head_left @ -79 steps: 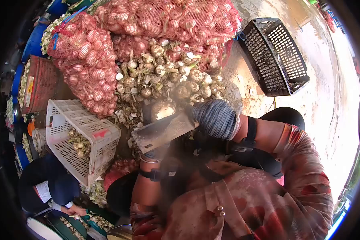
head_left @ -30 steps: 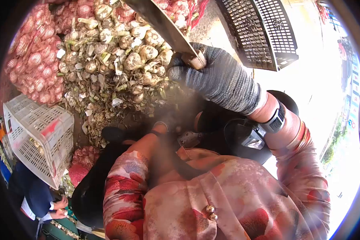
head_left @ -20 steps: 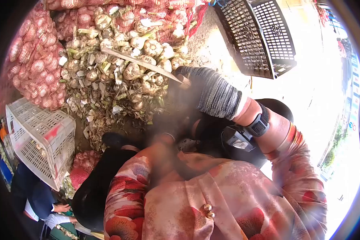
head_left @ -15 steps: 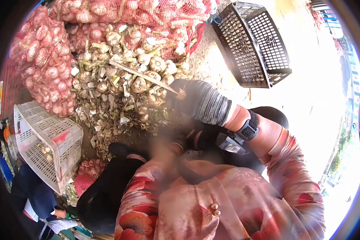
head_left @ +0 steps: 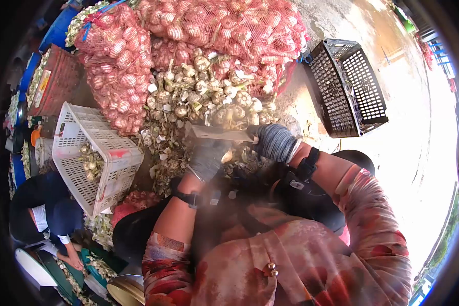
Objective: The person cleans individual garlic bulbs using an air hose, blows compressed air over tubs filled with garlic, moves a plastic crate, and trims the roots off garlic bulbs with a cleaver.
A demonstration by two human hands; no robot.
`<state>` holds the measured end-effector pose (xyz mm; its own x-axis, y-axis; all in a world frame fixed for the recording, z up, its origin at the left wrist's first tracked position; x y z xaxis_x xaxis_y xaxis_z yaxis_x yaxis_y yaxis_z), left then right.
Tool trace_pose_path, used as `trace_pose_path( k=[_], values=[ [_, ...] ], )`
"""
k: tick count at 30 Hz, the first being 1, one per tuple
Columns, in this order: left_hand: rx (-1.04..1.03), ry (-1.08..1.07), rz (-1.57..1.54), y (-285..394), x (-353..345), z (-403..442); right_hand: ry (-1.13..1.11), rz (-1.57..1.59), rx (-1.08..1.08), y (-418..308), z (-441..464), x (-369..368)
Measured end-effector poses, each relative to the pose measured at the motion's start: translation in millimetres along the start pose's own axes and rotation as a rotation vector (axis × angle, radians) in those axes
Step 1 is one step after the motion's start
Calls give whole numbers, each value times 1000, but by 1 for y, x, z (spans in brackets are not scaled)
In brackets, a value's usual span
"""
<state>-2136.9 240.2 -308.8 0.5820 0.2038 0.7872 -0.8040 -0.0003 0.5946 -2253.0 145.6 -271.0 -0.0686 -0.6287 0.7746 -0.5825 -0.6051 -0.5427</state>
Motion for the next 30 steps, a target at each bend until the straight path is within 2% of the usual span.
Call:
trace_pose_path(
  k=[1,2,3,4,5,6,7,8,9,10,11,12,14,15,16,17,18,20,21,23,24,26,27,28,30],
  values=[
    [326,7,-417,-15,9,-8,-38,-124,-8,10,3,-4],
    [649,22,-834,-24,9,-22,-162,-189,-159,43,13,-23],
    [691,46,-884,-27,25,-27,-254,-275,-106,53,11,-25],
    [717,117,-934,-45,41,-38,-284,-249,-218,72,8,-24],
    [712,317,-957,-67,76,-45,-220,-219,-192,74,12,-18],
    [752,485,-1215,-93,105,-60,-160,-192,-165,76,15,-12],
    [591,623,-1519,-108,139,-66,-23,-43,-277,51,3,25],
    [686,946,-1516,-132,168,-94,-26,-38,-280,42,-2,33],
    [662,1074,-1929,-131,174,-98,105,97,-262,34,-4,48],
    [761,1278,-1932,-138,171,-99,240,229,-243,33,-6,60],
    [799,1176,-1801,-142,158,-83,245,232,-250,34,-6,61],
    [826,1076,-1673,-145,134,-64,278,301,-164,30,-4,65],
    [789,614,-938,-114,77,1,403,336,0,20,-5,77],
    [468,373,-520,-120,32,30,391,310,-13,18,-5,79],
    [312,62,-10,-66,16,62,377,285,-28,17,-5,81],
    [98,-43,273,-54,-25,72,385,302,-8,21,-3,78],
    [53,-156,384,-44,-51,78,386,301,-19,22,-4,79],
    [116,-84,432,-75,-81,82,295,298,-50,23,-1,73],
    [135,-61,447,-79,-86,87,360,286,-59,25,-2,73],
    [92,-430,647,-41,-65,97,335,300,-80,30,-1,68],
    [94,-431,650,-51,-68,93,306,307,-88,31,1,64],
    [156,-115,280,-77,-54,87,272,269,-99,32,4,57],
    [36,83,260,-64,-35,85,161,205,-128,31,5,46],
    [31,84,270,-64,-30,80,53,139,-159,32,6,34],
    [-116,-142,597,-57,-42,58,60,101,-100,28,7,17]
  ],
)
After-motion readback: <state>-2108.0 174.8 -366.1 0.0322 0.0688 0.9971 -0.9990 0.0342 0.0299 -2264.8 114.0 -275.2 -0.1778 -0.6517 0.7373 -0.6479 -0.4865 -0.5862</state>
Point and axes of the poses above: each hand's wrist, its own z-axis towards the middle knuckle, its own x-axis out of the back of the hand, y = z × x, the point moved 9 cm from there along z, towards the middle knuckle, and after that the axes turned 3 degrees about y, right-handed, at the moved point
